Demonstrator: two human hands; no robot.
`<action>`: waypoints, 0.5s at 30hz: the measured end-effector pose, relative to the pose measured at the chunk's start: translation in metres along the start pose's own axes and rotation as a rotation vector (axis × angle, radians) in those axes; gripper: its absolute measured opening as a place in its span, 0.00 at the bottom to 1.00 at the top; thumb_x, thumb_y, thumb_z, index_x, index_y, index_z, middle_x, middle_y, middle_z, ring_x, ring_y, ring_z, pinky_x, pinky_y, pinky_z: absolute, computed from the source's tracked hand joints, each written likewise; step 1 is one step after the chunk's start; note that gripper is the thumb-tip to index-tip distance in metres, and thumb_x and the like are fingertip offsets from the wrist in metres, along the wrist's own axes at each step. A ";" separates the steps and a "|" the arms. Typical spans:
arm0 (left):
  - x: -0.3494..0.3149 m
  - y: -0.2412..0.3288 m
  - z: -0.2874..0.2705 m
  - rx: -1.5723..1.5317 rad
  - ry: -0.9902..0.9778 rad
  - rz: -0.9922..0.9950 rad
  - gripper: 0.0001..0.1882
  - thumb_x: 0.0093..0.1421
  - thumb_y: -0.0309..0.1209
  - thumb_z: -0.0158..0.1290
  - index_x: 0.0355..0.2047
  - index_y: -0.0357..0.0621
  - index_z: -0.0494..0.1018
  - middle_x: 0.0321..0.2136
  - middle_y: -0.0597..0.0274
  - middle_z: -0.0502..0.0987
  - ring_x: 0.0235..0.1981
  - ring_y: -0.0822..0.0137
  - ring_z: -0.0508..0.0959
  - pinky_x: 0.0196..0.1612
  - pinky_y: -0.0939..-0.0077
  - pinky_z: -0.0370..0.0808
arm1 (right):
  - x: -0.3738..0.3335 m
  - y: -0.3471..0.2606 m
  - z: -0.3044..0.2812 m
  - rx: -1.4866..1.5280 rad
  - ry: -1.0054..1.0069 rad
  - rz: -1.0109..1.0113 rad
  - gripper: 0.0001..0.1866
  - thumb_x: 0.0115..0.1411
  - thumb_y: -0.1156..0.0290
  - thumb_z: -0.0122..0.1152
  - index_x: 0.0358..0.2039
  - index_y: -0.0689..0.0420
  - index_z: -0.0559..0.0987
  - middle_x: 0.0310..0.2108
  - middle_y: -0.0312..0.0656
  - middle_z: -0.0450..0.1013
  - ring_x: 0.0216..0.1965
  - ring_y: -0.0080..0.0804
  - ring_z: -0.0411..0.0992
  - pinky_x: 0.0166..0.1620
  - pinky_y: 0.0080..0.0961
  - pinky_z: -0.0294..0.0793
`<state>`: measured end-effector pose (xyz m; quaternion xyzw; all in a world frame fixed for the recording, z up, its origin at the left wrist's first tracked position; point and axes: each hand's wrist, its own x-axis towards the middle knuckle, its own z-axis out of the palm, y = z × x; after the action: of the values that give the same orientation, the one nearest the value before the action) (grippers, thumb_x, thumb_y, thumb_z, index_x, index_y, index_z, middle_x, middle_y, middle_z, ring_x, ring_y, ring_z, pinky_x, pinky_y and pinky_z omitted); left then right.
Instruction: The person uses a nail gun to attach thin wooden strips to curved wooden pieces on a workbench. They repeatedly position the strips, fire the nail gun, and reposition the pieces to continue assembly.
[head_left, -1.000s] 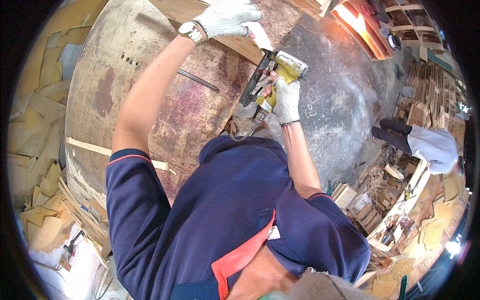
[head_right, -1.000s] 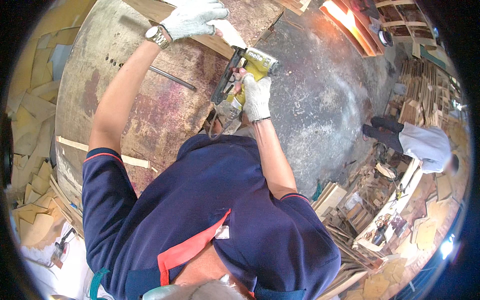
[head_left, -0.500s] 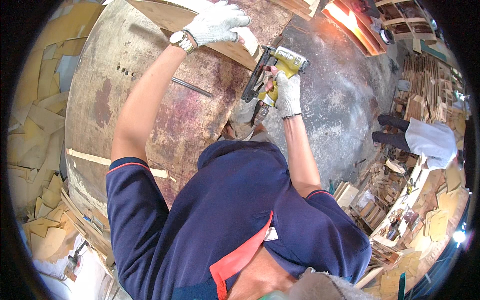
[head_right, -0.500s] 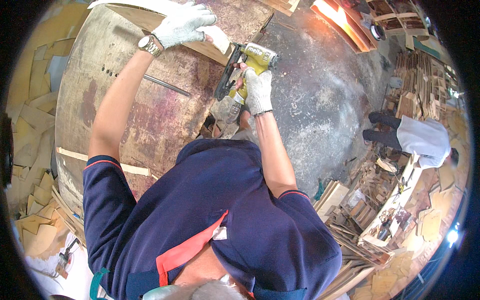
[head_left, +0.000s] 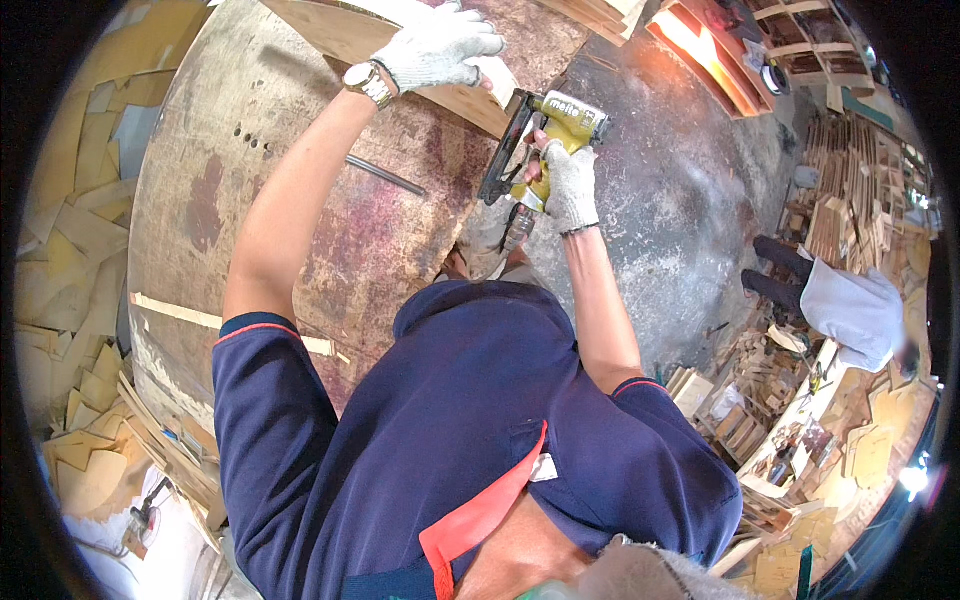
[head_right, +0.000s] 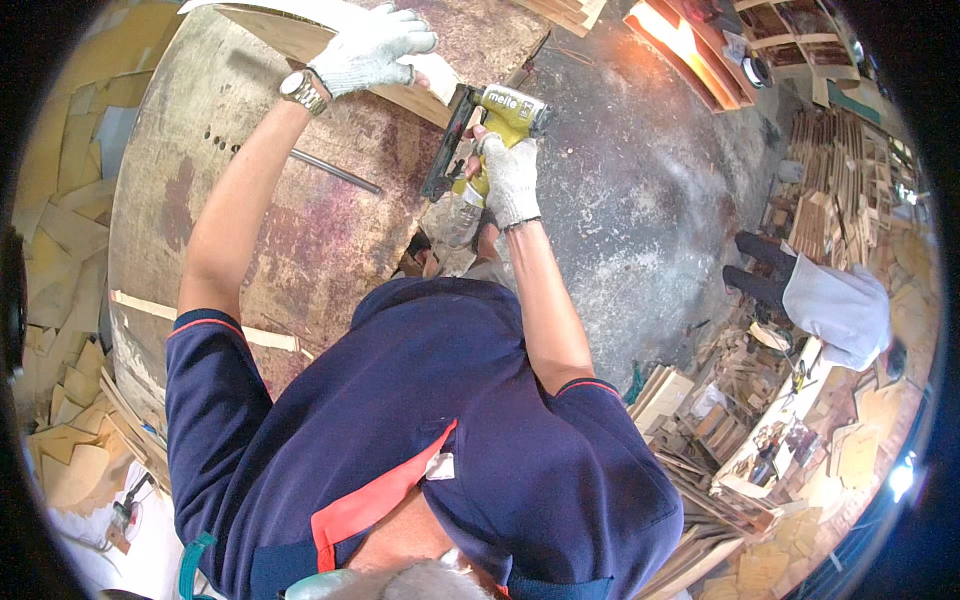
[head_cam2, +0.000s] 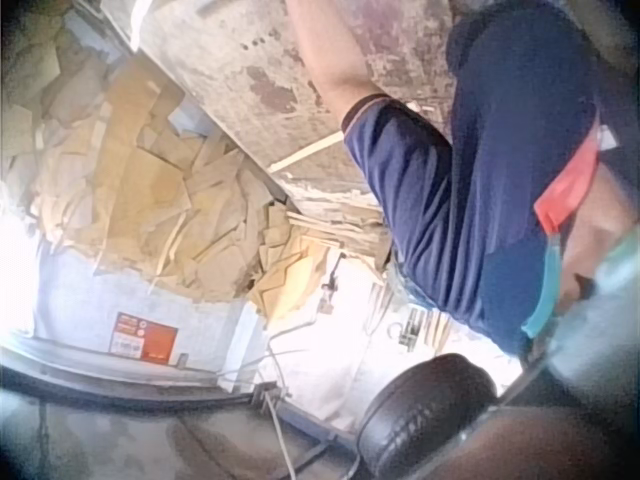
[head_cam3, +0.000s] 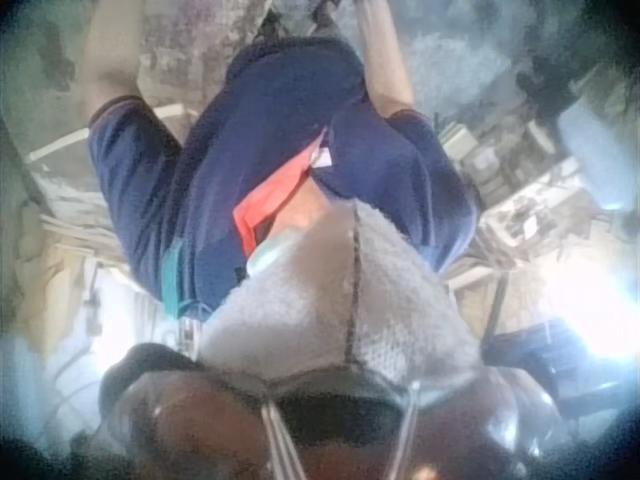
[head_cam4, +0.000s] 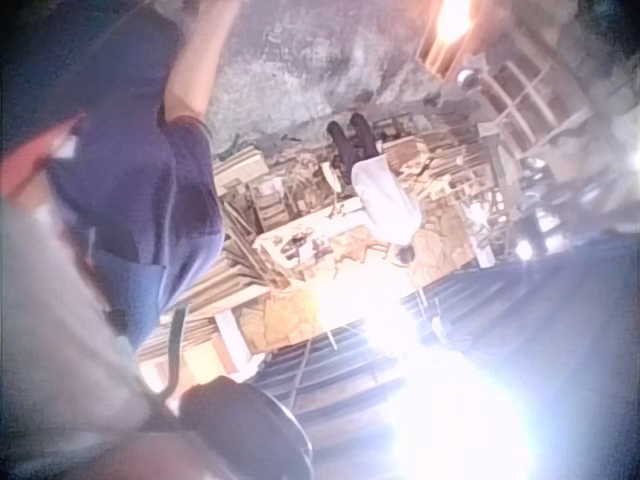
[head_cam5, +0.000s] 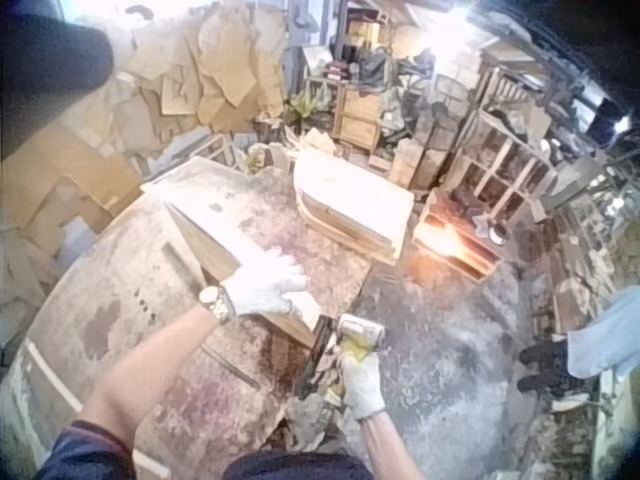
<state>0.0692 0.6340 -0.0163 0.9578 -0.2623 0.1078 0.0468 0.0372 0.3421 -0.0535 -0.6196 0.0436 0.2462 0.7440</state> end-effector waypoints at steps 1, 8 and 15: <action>0.001 0.001 -0.003 -0.002 0.005 0.004 0.25 0.53 0.48 0.60 0.49 0.50 0.77 0.44 0.57 0.76 0.53 0.51 0.72 0.61 0.45 0.63 | 0.000 0.001 0.001 -0.044 0.008 0.023 0.09 0.66 0.73 0.63 0.43 0.63 0.77 0.32 0.45 0.80 0.16 0.25 0.69 0.20 0.26 0.73; 0.009 0.010 -0.018 -0.019 0.000 -0.020 0.24 0.51 0.47 0.60 0.46 0.50 0.78 0.42 0.59 0.76 0.51 0.53 0.72 0.58 0.49 0.64 | -0.011 0.008 0.003 0.030 -0.059 -0.002 0.13 0.66 0.76 0.60 0.49 0.67 0.75 0.38 0.49 0.83 0.15 0.24 0.69 0.20 0.25 0.72; 0.008 0.010 -0.017 0.009 -0.013 0.003 0.22 0.59 0.54 0.60 0.42 0.50 0.76 0.42 0.60 0.78 0.49 0.56 0.75 0.53 0.54 0.70 | -0.009 0.007 -0.001 -0.107 0.012 0.024 0.08 0.65 0.73 0.64 0.40 0.63 0.79 0.25 0.39 0.77 0.15 0.23 0.69 0.20 0.24 0.70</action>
<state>0.0677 0.6240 0.0025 0.9583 -0.2635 0.1030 0.0407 0.0270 0.3393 -0.0566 -0.6595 0.0425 0.2533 0.7065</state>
